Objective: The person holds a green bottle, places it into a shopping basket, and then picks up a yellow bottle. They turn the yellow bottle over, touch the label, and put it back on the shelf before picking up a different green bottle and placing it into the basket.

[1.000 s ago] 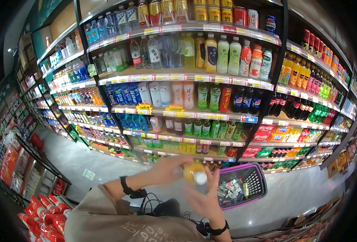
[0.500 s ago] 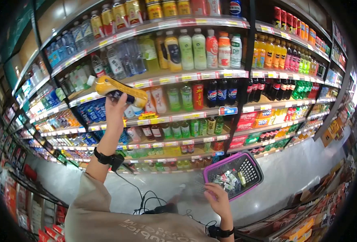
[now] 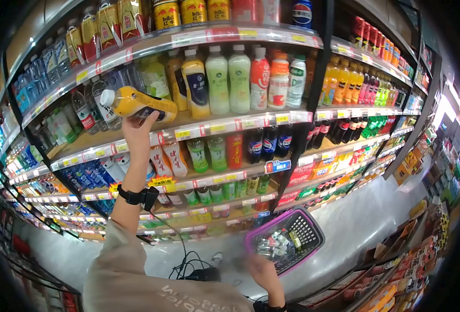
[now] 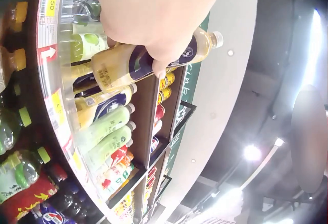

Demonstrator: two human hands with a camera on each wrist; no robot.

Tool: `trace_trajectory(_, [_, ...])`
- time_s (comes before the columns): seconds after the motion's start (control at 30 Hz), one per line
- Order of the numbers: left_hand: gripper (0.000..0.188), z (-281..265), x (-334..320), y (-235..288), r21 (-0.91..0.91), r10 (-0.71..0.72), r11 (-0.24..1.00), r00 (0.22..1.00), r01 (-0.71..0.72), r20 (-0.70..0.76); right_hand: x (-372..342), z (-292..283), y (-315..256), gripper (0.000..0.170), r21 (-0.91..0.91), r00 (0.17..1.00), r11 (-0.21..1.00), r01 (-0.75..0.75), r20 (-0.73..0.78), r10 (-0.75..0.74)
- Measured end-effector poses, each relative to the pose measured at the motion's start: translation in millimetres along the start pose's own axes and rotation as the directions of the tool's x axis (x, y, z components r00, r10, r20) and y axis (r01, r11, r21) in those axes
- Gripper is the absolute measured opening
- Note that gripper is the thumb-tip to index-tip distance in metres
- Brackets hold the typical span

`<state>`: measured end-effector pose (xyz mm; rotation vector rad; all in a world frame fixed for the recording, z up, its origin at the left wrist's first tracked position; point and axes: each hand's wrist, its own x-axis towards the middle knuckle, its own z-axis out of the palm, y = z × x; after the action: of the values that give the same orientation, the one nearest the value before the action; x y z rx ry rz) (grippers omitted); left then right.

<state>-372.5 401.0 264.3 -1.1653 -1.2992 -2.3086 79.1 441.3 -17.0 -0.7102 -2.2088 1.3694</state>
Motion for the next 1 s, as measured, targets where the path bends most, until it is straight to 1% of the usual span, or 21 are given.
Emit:
trace_trajectory(0.1, [0.058,2,15,-11,0.079,0.005,0.997,1.000,-0.007,0.020,34,4,-9,0.023,0.081,0.994,0.991,-0.109,0.012,0.108])
trace_trajectory(0.17, [0.056,4,21,-13,0.190,-0.022,0.982,1.000,0.019,0.011,54,8,-21,0.024,-0.063,0.997,0.995,-0.076,-0.024,0.074])
trace_trajectory(0.23, [0.054,4,29,-21,0.269,-0.041,0.962,0.999,0.037,0.012,84,10,-30,0.024,-0.220,0.997,0.975,-0.024,-0.080,0.006])
trace_trajectory(0.27, [0.056,2,33,-30,0.283,-0.052,0.958,0.997,0.036,0.049,95,13,-29,0.023,-0.228,0.994,0.974,-0.004,-0.105,-0.020])
trace_trajectory(0.37, [0.060,4,41,-44,0.430,0.035,0.897,0.986,-0.103,0.163,126,10,-37,0.022,-0.335,0.996,0.942,0.021,-0.070,-0.047])
trace_trajectory(0.4, [0.063,11,40,-39,0.434,-0.033,0.900,0.989,-0.033,0.145,134,9,-44,0.019,-0.289,0.992,0.956,0.045,-0.099,-0.077])
trace_trajectory(0.5, [0.064,18,41,-36,0.453,-0.121,0.889,0.989,0.070,0.085,154,15,-40,0.018,-0.334,0.987,0.942,0.012,-0.149,-0.065])
trace_trajectory(0.53, [0.069,21,40,-36,0.472,-0.094,0.881,0.991,0.037,0.098,160,16,-35,0.020,-0.341,0.990,0.940,0.013,-0.127,-0.060])
trace_trajectory(0.63, [0.069,18,37,-52,0.549,-0.033,0.835,0.994,-0.027,0.100,174,26,-30,0.023,-0.416,0.995,0.909,-0.012,-0.097,-0.031])
trace_trajectory(0.7, [0.069,10,42,-67,0.615,0.010,0.781,0.987,-0.110,0.163,176,28,-19,0.026,-0.432,0.995,0.902,0.029,-0.075,-0.068])
trace_trajectory(0.73, [0.067,16,39,-58,0.647,-0.038,0.759,0.986,-0.075,0.160,176,26,-20,0.025,-0.435,0.992,0.900,0.025,-0.099,-0.075])
trace_trajectory(0.77, [0.066,20,40,-48,0.682,-0.089,0.730,0.982,-0.049,0.166,176,24,-20,0.024,-0.431,0.989,0.902,0.016,-0.125,-0.077])
trace_trajectory(0.83, [0.068,23,39,-53,0.727,-0.144,0.687,0.984,0.023,0.106,169,17,-16,0.025,-0.369,0.980,0.926,-0.084,-0.199,0.010])
trace_trajectory(0.9, [0.068,8,49,-76,0.703,-0.111,0.711,0.989,0.011,0.098,159,0,-21,0.026,-0.323,0.963,0.923,-0.209,-0.231,0.138])
trace_trajectory(0.93, [0.069,5,51,-80,0.720,-0.112,0.694,0.989,0.007,0.098,151,-6,-5,0.026,-0.316,0.958,0.927,-0.201,-0.260,0.119])
trace_trajectory(0.97, [0.070,5,50,-80,0.738,-0.105,0.675,0.990,-0.001,0.097,142,-13,9,0.026,-0.332,0.945,0.916,-0.226,-0.304,0.123])
trace_trajectory(1.0, [0.070,7,46,-77,0.778,-0.057,0.627,0.993,-0.048,0.107,132,-18,21,0.026,-0.343,0.931,0.905,-0.251,-0.342,0.128])
